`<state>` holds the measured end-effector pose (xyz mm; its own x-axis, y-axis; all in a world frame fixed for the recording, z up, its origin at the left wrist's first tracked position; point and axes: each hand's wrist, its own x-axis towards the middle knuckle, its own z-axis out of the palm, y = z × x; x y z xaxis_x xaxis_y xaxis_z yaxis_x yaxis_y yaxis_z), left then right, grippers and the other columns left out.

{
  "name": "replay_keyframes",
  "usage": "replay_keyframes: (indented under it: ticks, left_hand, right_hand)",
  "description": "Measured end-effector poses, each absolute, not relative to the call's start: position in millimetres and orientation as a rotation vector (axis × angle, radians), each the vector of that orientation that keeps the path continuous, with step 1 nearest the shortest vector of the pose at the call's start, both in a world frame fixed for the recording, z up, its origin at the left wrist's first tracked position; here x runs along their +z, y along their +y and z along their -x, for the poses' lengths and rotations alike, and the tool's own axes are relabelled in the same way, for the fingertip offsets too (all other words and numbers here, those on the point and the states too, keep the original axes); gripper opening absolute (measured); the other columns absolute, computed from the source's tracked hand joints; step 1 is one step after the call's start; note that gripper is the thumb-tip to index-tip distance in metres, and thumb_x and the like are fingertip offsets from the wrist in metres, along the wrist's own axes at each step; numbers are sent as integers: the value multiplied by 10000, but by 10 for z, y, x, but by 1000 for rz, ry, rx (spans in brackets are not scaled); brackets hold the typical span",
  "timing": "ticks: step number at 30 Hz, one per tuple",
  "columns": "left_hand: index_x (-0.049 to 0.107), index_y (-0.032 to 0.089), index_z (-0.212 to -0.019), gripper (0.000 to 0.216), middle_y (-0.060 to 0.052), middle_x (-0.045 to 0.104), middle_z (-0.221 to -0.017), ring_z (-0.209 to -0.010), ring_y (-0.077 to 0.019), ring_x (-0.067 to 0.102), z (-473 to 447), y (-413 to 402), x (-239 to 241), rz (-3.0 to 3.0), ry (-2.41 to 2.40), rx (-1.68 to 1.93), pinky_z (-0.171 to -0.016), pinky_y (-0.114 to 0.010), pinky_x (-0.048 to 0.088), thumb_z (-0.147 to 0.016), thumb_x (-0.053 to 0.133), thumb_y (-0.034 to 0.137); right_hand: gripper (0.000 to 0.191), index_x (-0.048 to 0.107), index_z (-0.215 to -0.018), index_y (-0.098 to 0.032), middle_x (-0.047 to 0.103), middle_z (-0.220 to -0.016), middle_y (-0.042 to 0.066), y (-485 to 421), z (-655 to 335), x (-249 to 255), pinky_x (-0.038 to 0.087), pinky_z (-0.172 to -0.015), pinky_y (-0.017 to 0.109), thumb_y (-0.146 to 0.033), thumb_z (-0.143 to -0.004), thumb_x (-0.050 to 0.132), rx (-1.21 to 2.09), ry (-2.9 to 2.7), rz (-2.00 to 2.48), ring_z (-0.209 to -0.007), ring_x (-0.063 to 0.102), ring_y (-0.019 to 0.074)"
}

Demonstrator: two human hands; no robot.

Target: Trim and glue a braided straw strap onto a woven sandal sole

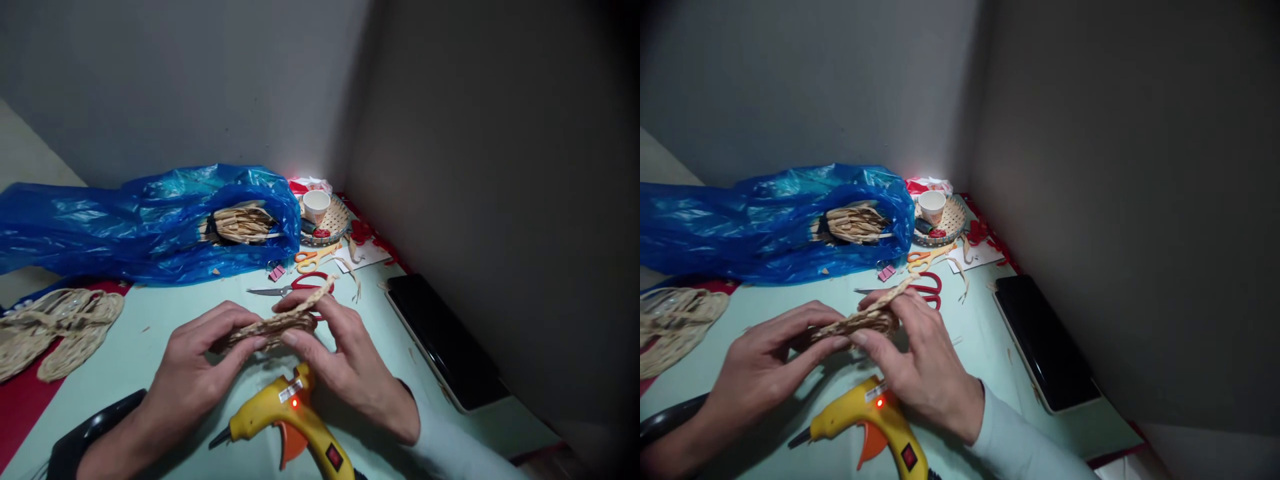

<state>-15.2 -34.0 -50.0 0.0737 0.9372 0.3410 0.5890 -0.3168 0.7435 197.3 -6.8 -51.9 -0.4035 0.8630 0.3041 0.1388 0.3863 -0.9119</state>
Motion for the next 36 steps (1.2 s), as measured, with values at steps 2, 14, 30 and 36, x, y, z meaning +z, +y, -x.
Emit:
replay_keyframes:
  ticks: [2,14,30,36]
  left_hand:
    - [758,312,-848,88,32,768,-815,-728,-175,689,153,-351,-460,-2017,1452,1133,-658,-250,501,-895,764,238]
    - [670,270,-1165,274,22,703,-891,-778,-136,640,238,-413,-527,-2240,1130,1011,-682,-223,497,-981,585,85]
    - [595,278,-1146,294,31,706,-908,-760,-125,690,253,-441,-535,-2219,1050,939,-672,-188,564,-947,620,63]
    - [586,318,-1114,206,47,695,-878,-761,-117,687,219,-475,-544,-2194,1049,954,-693,-180,571,-998,594,148]
  right_hand:
    - [132,706,-1080,-231,765,-1124,33,-48,-1999,-471,462,-976,359,-293,-964,705,1132,-1716,836,-1066,673,213]
    - [92,749,-910,-178,718,-897,7,34,-2091,-360,508,-813,254,-229,-967,698,1575,-1486,647,-850,650,140]
    - [292,599,-845,-189,595,-800,-39,60,-1973,-439,425,-704,242,-376,-878,820,1915,-1346,593,-734,530,119]
    - [206,713,-1023,-196,574,-815,-48,66,-2047,-411,401,-722,233,-310,-889,820,1955,-1354,554,-765,510,115]
